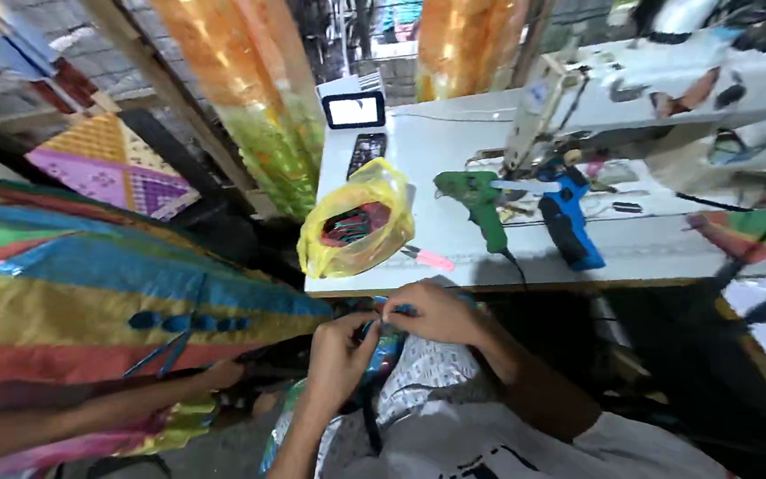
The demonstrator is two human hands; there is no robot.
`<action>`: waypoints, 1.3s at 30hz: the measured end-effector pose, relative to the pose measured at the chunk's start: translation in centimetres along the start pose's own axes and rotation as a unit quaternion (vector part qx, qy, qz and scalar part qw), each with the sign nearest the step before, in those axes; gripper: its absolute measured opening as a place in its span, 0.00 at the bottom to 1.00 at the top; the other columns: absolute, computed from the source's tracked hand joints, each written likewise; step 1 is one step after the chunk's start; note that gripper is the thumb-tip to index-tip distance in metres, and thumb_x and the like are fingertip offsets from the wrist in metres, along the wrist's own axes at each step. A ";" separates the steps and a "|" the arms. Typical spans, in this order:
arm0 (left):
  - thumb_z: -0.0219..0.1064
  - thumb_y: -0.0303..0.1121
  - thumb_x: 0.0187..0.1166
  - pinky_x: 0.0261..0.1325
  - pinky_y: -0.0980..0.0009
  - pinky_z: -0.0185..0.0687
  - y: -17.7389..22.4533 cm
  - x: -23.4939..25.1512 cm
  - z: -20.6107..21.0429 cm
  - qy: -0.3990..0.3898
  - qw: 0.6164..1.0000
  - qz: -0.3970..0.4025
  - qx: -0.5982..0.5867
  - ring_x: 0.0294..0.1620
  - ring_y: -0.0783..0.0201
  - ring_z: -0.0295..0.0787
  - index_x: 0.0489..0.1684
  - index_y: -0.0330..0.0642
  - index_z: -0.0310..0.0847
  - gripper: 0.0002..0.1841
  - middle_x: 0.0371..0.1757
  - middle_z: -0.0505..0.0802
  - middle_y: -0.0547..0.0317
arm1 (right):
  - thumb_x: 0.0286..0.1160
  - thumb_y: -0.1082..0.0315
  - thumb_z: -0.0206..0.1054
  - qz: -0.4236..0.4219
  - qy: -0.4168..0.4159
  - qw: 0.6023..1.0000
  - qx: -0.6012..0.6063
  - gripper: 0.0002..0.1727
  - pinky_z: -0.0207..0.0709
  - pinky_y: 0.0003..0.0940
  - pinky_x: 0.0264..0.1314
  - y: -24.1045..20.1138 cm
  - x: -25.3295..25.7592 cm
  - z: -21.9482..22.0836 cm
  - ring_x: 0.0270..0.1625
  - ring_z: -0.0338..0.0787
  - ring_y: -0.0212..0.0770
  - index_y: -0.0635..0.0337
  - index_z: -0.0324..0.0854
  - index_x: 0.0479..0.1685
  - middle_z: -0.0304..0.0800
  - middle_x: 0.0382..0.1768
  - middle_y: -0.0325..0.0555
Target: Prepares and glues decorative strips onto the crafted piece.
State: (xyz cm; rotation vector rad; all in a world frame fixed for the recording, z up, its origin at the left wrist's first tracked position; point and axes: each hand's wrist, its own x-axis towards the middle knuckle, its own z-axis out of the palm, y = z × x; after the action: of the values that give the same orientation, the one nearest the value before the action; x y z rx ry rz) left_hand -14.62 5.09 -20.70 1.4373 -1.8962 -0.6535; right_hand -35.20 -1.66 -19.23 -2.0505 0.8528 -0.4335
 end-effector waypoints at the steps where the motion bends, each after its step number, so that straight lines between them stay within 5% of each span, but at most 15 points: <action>1: 0.64 0.36 0.82 0.37 0.72 0.88 0.1 -0.1 0.2 0.015 1.000 -0.007 0.019 0.29 0.73 0.89 0.42 0.40 0.93 0.12 0.31 0.94 0.61 | 0.87 0.64 0.60 0.008 0.003 1.000 -0.009 0.16 0.79 0.49 0.61 -0.2 0.1 0.1 0.54 0.91 0.50 0.66 0.90 0.50 0.93 0.48 0.58; 9: 0.67 0.32 0.78 0.36 0.49 0.89 0.7 -0.2 2.4 0.131 0.977 -0.021 0.170 0.31 0.53 0.95 0.40 0.36 0.95 0.11 0.33 0.96 0.50 | 0.88 0.69 0.55 0.040 0.109 0.987 -0.110 0.17 0.82 0.56 0.63 -2.0 -0.1 4.0 0.57 0.92 0.60 0.70 0.88 0.55 0.92 0.49 0.62; 13: 0.68 0.30 0.76 0.34 0.46 0.88 0.4 -0.1 3.5 0.145 0.969 -0.048 0.196 0.31 0.49 0.95 0.40 0.34 0.94 0.10 0.32 0.96 0.48 | 0.85 0.73 0.56 0.051 0.124 0.983 -0.122 0.16 0.83 0.55 0.64 -2.0 -0.1 5.5 0.57 0.92 0.61 0.71 0.87 0.58 0.92 0.50 0.64; 15: 0.65 0.32 0.80 0.38 0.54 0.88 -0.2 0.0 2.1 0.073 0.993 -0.048 0.085 0.31 0.57 0.93 0.43 0.35 0.93 0.11 0.33 0.95 0.52 | 0.89 0.70 0.54 0.056 0.046 0.995 -0.073 0.17 0.81 0.55 0.66 -1.2 -0.5 3.0 0.57 0.92 0.59 0.69 0.86 0.62 0.92 0.52 0.64; 16: 0.65 0.32 0.81 0.38 0.66 0.87 -0.8 -0.2 0.8 0.017 0.999 -0.030 -0.030 0.30 0.67 0.89 0.42 0.36 0.92 0.11 0.31 0.93 0.58 | 0.90 0.69 0.54 0.022 0.016 0.999 -0.035 0.18 0.83 0.51 0.60 -0.4 -1.1 1.5 0.49 0.92 0.54 0.69 0.87 0.60 0.93 0.47 0.62; 19: 0.67 0.43 0.84 0.36 0.85 0.87 -1.9 -0.6 -2.9 -0.126 0.906 0.094 -0.394 0.29 0.84 0.89 0.45 0.52 0.93 0.10 0.31 0.95 0.75 | 0.89 0.59 0.57 -0.153 0.006 0.981 0.120 0.18 0.81 0.19 0.42 1.9 -4.4 -2.6 0.34 0.85 0.21 0.61 0.89 0.51 0.91 0.33 0.36; 21: 0.68 0.43 0.84 0.34 0.84 0.87 -1.2 0.2 -3.8 -0.110 0.887 0.079 -0.441 0.28 0.83 0.90 0.48 0.56 0.93 0.09 0.32 0.96 0.76 | 0.87 0.62 0.61 -0.147 0.066 0.967 0.196 0.11 0.83 0.14 0.43 1.9 -6.0 -4.2 0.36 0.86 0.14 0.54 0.89 0.49 0.91 0.35 0.23; 24: 0.69 0.29 0.80 0.39 0.73 0.89 -0.1 4.2 -0.8 -0.028 0.971 -0.047 -0.234 0.29 0.72 0.90 0.59 0.34 0.84 0.14 0.31 0.93 0.62 | 0.84 0.69 0.60 -0.034 0.199 0.960 0.192 0.09 0.84 0.22 0.43 1.7 -5.2 -3.8 0.34 0.88 0.22 0.65 0.84 0.48 0.91 0.32 0.30; 27: 0.68 0.37 0.83 0.58 0.51 0.87 -1.1 8.5 3.9 -0.053 0.996 -0.066 -0.016 0.44 0.54 0.93 0.57 0.30 0.86 0.17 0.43 0.95 0.46 | 0.84 0.69 0.61 0.021 0.237 0.944 0.230 0.10 0.86 0.24 0.43 1.9 -3.7 -2.4 0.33 0.91 0.26 0.67 0.84 0.49 0.94 0.31 0.34; 29: 0.64 0.38 0.86 0.65 0.43 0.82 -1.4 9.8 5.6 -0.058 0.996 -0.039 0.054 0.55 0.47 0.93 0.52 0.36 0.92 0.15 0.51 0.95 0.45 | 0.84 0.70 0.61 0.064 0.246 0.939 0.231 0.09 0.86 0.23 0.43 1.3 -3.2 -2.0 0.34 0.92 0.26 0.66 0.84 0.49 0.95 0.31 0.36; 33: 0.61 0.34 0.87 0.66 0.43 0.81 -1.5 10.8 7.3 -0.043 0.991 -0.014 0.125 0.61 0.40 0.89 0.54 0.36 0.93 0.15 0.57 0.92 0.37 | 0.87 0.69 0.58 0.127 0.245 0.941 0.198 0.12 0.76 0.19 0.40 1.6 -3.0 -2.0 0.37 0.87 0.21 0.65 0.86 0.52 0.96 0.40 0.37; 36: 0.61 0.34 0.87 0.62 0.44 0.84 -2.3 10.5 7.7 0.024 0.994 0.015 0.109 0.57 0.39 0.91 0.57 0.34 0.91 0.16 0.56 0.91 0.35 | 0.88 0.68 0.58 0.139 0.265 0.931 0.212 0.12 0.72 0.18 0.33 2.8 -2.5 -1.6 0.30 0.81 0.20 0.65 0.87 0.52 0.94 0.41 0.38; 39: 0.63 0.35 0.86 0.56 0.60 0.88 -2.1 9.2 7.6 0.112 0.993 0.005 -0.048 0.48 0.57 0.92 0.53 0.34 0.92 0.15 0.51 0.94 0.45 | 0.87 0.68 0.60 0.144 0.282 0.920 0.231 0.13 0.77 0.21 0.31 3.4 -2.0 -0.9 0.27 0.83 0.25 0.68 0.86 0.55 0.92 0.38 0.41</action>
State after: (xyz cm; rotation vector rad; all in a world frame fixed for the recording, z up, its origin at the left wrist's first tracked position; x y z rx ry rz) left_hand -20.65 -4.31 -25.35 1.3780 -1.6755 -0.5465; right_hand -38.52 -2.14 -21.43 -1.3444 1.2319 -0.9831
